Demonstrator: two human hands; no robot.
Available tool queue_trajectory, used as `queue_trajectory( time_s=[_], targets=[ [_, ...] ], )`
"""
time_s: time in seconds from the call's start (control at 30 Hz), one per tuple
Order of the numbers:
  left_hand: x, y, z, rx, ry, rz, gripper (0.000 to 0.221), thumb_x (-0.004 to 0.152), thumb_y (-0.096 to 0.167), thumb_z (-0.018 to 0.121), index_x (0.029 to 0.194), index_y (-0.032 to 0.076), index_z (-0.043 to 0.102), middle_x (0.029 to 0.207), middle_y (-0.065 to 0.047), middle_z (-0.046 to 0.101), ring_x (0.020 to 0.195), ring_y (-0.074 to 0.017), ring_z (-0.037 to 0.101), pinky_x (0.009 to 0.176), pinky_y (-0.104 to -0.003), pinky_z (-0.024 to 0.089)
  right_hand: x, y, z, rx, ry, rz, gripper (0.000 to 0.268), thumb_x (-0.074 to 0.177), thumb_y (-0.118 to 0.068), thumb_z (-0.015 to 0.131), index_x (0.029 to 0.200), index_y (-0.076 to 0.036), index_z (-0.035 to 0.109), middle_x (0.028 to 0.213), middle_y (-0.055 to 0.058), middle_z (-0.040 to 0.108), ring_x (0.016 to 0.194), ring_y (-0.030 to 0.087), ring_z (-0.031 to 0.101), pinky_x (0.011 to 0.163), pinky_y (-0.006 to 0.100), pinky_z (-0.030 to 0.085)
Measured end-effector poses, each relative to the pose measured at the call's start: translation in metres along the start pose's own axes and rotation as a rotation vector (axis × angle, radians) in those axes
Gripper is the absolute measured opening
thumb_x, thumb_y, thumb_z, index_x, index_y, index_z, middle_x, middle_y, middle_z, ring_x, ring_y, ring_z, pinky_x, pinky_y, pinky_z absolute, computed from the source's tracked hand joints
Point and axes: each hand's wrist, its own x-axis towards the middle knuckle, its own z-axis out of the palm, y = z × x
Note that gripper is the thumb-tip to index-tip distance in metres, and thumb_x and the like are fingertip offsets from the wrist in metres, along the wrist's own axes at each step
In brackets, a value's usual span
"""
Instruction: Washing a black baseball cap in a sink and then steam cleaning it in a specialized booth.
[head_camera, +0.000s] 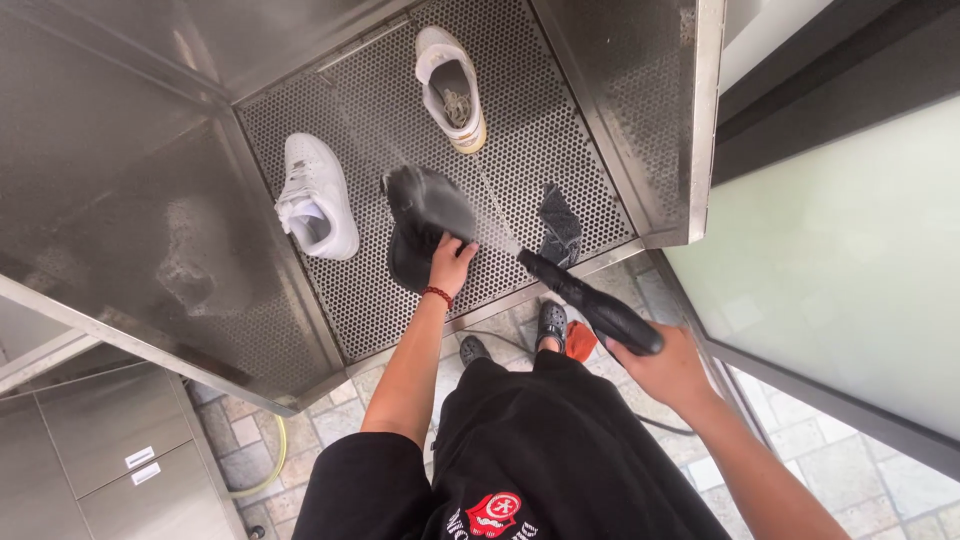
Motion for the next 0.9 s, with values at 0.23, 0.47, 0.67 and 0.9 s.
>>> queue_trajectory(
  time_s=[0.23, 0.47, 0.67, 0.9],
  targets=[
    [0.005, 0.009, -0.003, -0.012, -0.02, -0.04, 0.036, 0.094, 0.023, 0.07, 0.093, -0.013, 0.063, 0.156, -0.019, 0.046, 0.127, -0.0351, 0.058, 0.099, -0.036, 0.047, -0.006, -0.006, -0.006, 0.145, -0.061, 0.065, 0.036, 0.077, -0.035, 0.081, 0.098, -0.005, 0.078, 0.062, 0.014, 0.072, 0.061, 0.027, 0.076, 0.064, 0.037, 0.057],
    [0.064, -0.03, -0.012, -0.936, 0.436, -0.499, 0.045, 0.098, 0.047, 0.07, 0.113, 0.005, 0.069, 0.119, -0.016, 0.068, 0.1, -0.0284, 0.061, 0.087, -0.04, 0.049, -0.027, 0.017, 0.006, 0.253, -0.026, -0.012, 0.041, 0.075, -0.031, 0.082, 0.107, -0.007, 0.078, 0.066, 0.012, 0.074, 0.058, 0.019, 0.072, 0.06, 0.034, 0.055],
    [0.107, 0.018, -0.041, -0.922, 0.481, -0.58, 0.026, 0.086, 0.023, 0.068, 0.111, 0.015, 0.067, 0.107, -0.003, 0.065, 0.095, -0.0208, 0.062, 0.081, -0.04, 0.049, -0.042, 0.034, 0.011, 0.264, -0.076, 0.143, 0.039, 0.075, -0.03, 0.083, 0.107, -0.008, 0.079, 0.063, 0.01, 0.074, 0.055, 0.017, 0.067, 0.06, 0.033, 0.054],
    [0.094, 0.11, -0.141, -1.264, 0.233, 0.089, 0.024, 0.097, 0.023, 0.06, 0.111, 0.005, 0.067, 0.111, -0.009, 0.07, 0.107, -0.0254, 0.066, 0.097, -0.042, 0.055, -0.04, 0.033, 0.01, 0.261, -0.017, 0.097, 0.035, 0.075, -0.03, 0.085, 0.099, -0.005, 0.08, 0.059, 0.009, 0.071, 0.053, 0.014, 0.063, 0.059, 0.031, 0.053]
  ],
)
